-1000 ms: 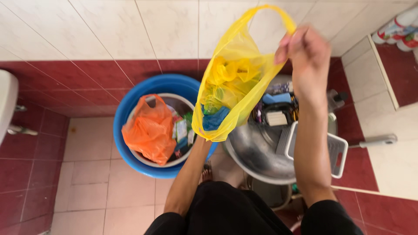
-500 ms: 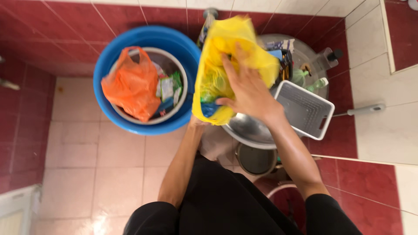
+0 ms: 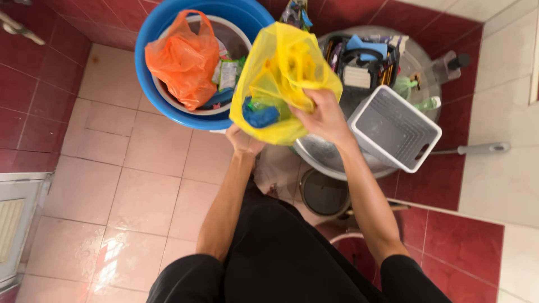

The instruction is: The person unpacks several multi-pack soap bars from a yellow plastic bag into a blue basin. Using red scissors, they cut the plastic wrapping of green and pink soap packs and place the separated bars into a white basket.

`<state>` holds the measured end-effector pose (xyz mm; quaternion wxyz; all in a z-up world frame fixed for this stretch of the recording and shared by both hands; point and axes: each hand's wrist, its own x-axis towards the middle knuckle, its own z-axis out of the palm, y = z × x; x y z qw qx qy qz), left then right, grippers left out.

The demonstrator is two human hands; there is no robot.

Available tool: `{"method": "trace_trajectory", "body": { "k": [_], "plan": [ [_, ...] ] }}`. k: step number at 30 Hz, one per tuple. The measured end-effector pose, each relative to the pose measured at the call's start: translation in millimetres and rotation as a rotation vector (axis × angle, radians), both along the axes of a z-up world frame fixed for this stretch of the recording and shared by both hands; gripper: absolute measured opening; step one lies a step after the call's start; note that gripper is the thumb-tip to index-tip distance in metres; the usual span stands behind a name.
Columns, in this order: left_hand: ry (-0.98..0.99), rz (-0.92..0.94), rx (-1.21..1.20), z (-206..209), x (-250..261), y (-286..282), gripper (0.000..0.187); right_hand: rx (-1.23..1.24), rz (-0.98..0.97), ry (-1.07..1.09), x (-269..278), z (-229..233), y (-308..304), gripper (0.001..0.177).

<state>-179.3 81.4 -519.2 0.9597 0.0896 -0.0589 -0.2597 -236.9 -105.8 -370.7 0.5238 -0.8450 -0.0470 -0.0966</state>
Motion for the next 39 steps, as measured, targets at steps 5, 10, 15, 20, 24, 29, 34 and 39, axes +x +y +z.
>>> {"method": "trace_trajectory", "body": {
  "k": [5,10,15,20,24,29,34,39],
  "plan": [
    [0.136,-0.035,0.004,-17,8,4,0.065,0.109,0.01,0.19,-4,-6,12,0.016],
    [0.141,-0.074,0.097,-37,14,3,0.064,-0.382,-0.005,0.057,21,14,58,0.034],
    [0.15,-0.053,0.097,-47,16,17,0.063,-0.453,0.042,0.132,31,28,116,0.033],
    [0.159,-0.02,0.094,-44,26,40,0.062,-0.175,0.43,-0.23,28,31,109,0.028],
    [0.167,-0.03,0.097,-43,32,54,0.062,0.068,0.585,0.138,40,22,96,0.044],
    [0.159,-0.049,0.106,-45,48,66,0.061,-0.203,0.569,0.237,62,17,95,0.041],
    [0.156,-0.085,0.117,-55,58,70,0.061,-0.62,0.073,-0.117,73,7,123,0.07],
    [0.134,-0.113,0.156,-64,74,76,0.06,-0.746,0.125,-0.226,100,-7,133,0.096]
  ]
}}
